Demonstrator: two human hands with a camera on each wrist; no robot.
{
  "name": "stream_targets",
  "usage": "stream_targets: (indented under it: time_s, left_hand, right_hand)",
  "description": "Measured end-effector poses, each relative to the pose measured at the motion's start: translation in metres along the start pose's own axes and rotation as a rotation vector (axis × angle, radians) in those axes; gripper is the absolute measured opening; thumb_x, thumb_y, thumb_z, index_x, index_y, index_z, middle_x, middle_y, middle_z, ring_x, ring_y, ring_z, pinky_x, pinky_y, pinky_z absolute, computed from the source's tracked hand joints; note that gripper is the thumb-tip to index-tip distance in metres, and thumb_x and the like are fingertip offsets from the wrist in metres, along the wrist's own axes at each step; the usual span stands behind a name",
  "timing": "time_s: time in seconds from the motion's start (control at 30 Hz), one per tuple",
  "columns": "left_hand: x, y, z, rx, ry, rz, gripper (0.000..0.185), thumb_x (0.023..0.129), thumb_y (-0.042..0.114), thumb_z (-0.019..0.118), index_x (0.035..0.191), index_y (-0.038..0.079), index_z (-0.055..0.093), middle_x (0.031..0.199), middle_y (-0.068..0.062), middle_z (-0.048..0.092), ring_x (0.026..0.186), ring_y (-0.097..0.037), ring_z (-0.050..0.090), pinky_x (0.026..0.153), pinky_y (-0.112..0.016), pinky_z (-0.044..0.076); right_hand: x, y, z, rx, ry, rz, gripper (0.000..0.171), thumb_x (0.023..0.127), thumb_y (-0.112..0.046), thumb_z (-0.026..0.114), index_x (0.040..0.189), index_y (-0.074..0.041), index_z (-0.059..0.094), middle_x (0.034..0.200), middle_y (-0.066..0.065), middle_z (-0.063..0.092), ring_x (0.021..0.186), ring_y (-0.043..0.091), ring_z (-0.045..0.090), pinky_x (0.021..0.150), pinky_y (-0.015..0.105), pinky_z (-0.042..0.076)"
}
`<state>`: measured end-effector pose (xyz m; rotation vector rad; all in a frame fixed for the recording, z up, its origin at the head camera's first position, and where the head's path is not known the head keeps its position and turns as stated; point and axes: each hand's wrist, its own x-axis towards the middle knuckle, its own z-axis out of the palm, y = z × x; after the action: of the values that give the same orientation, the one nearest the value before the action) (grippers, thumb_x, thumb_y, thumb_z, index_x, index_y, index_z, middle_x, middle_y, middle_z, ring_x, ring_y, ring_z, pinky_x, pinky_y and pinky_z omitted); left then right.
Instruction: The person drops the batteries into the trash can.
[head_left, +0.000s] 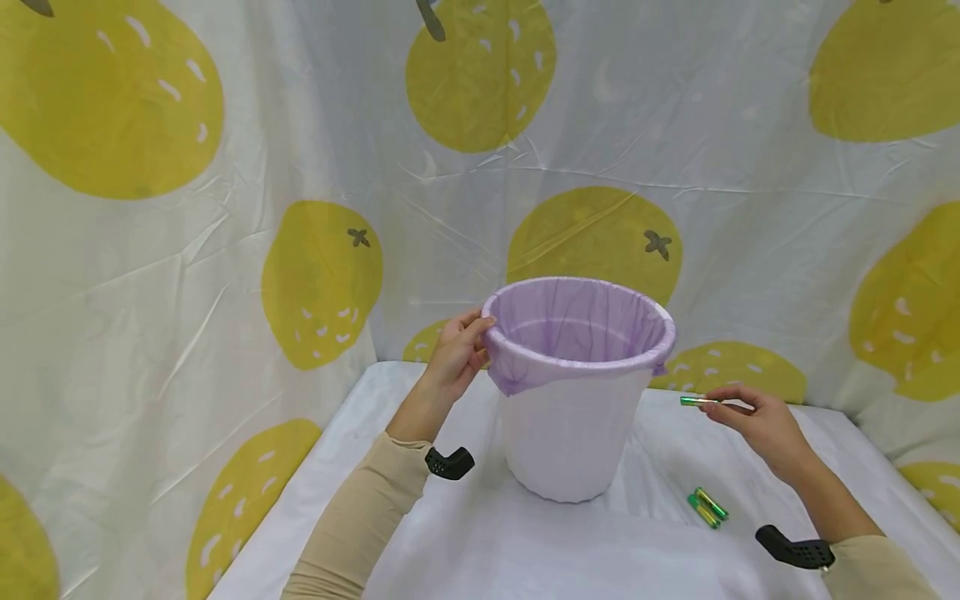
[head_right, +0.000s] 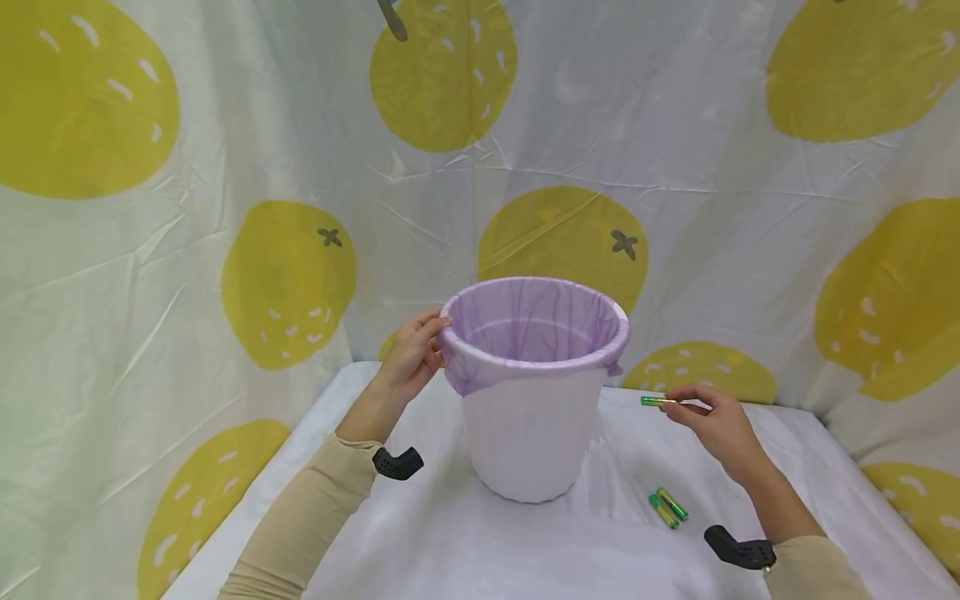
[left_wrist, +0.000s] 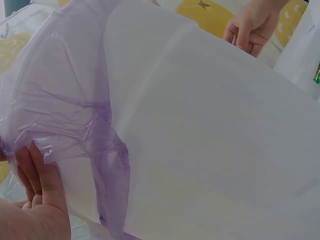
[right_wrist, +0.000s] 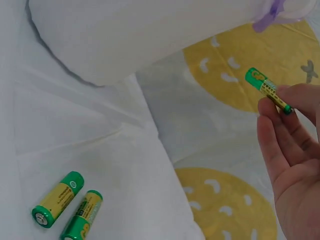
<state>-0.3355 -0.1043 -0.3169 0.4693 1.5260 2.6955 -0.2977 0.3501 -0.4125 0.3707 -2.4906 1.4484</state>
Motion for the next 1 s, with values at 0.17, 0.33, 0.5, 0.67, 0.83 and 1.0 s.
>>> stream_targets:
  time_s: [0.17,0.33,0.5,0.67,0.83,1.0]
  left_hand:
    - [0.0,0.001,0.0,0.01,0.009,0.001,0.045,0.101,0.003,0.058,0.14,-0.016,0.047,0.104,-0.011,0.058,0.071,-0.011,0.06,0.06,-0.019,0.052]
    - [0.0,0.001,0.0,0.013,0.015,0.003,0.044,0.101,0.003,0.058,0.139,-0.016,0.047,0.104,-0.012,0.058,0.072,-0.011,0.06,0.061,-0.02,0.052]
    - [0.0,0.001,0.001,0.009,0.016,0.002,0.044,0.101,0.002,0.058,0.139,-0.016,0.047,0.103,-0.011,0.058,0.071,-0.011,0.06,0.06,-0.019,0.052]
    - [-0.001,0.0,0.002,0.013,0.012,0.0,0.044,0.101,0.002,0.058,0.14,-0.016,0.047,0.104,-0.012,0.058,0.071,-0.011,0.06,0.06,-0.019,0.052]
    - [-0.001,0.0,0.002,0.023,0.011,-0.001,0.044,0.102,0.004,0.059,0.141,-0.015,0.048,0.109,-0.015,0.057,0.073,-0.012,0.061,0.062,-0.02,0.053]
    - [-0.001,0.001,0.001,0.022,0.012,-0.004,0.045,0.101,0.004,0.059,0.141,-0.015,0.048,0.107,-0.014,0.058,0.073,-0.012,0.061,0.062,-0.02,0.053]
  right_hand:
    - [0.003,-0.013,-0.012,0.048,0.004,-0.019,0.027,0.103,-0.016,0.068,0.119,0.005,0.063,0.099,-0.01,0.073,0.09,0.0,0.068,0.078,0.01,0.05]
    - [0.008,-0.023,-0.02,0.109,0.007,-0.072,0.019,0.102,-0.008,0.067,0.116,0.005,0.065,0.098,-0.006,0.072,0.089,0.002,0.07,0.079,0.012,0.052]
    - [0.013,-0.03,-0.027,0.083,0.041,-0.088,0.017,0.101,-0.008,0.068,0.114,0.003,0.066,0.097,-0.009,0.072,0.086,0.001,0.071,0.078,0.011,0.052]
    - [0.018,-0.041,-0.033,0.077,0.048,-0.095,0.014,0.102,-0.008,0.067,0.113,0.0,0.066,0.097,-0.012,0.072,0.087,-0.001,0.071,0.077,0.009,0.051]
    - [0.025,-0.059,-0.042,0.109,0.064,-0.128,0.012,0.102,-0.005,0.066,0.112,0.0,0.068,0.097,-0.011,0.071,0.086,0.0,0.071,0.077,0.011,0.052]
    - [0.035,-0.08,-0.048,0.109,0.075,-0.148,0.013,0.101,-0.004,0.066,0.114,0.0,0.068,0.097,-0.011,0.073,0.086,0.0,0.072,0.078,0.009,0.051]
